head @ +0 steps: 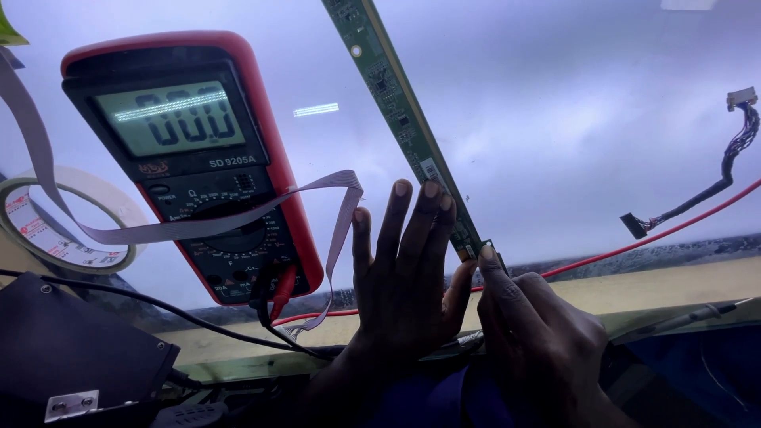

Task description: Testing and disassembling an LED backlight strip from an appliance using a multimeter and a small tool on a light table.

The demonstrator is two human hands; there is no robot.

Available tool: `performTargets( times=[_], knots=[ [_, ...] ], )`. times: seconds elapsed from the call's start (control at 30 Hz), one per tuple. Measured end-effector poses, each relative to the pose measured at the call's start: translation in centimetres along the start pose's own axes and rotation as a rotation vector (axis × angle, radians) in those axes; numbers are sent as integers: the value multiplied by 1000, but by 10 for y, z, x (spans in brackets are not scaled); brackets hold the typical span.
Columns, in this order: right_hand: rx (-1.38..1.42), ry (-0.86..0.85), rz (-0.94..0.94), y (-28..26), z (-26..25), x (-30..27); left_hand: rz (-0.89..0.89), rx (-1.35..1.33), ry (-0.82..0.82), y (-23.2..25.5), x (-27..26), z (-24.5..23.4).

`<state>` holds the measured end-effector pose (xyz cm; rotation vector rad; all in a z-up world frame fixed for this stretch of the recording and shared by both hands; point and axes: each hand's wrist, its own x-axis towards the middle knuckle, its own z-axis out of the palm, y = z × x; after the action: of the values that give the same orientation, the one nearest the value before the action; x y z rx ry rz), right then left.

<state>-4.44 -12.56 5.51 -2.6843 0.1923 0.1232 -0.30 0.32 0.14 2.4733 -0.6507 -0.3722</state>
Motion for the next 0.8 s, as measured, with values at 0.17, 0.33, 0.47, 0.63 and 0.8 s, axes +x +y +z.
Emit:
performTargets(
  times=[0.17,0.33,0.47,0.63,0.8],
  knots=[
    [4,-17,7,0,2,-3,4,14,11,0,-1,0],
    [8,-11,30,-2,2,-1,3,17,24,-1,0,-1],
    [-13,5,12,0,2,0,0,19,33,0,3,-1],
    [-16,-26,16,1,0,-3,1,14,22,1,2,-1],
    [-4,-26,8,0,-2,-1,-1,6,17,3,0,-2]
  ],
)
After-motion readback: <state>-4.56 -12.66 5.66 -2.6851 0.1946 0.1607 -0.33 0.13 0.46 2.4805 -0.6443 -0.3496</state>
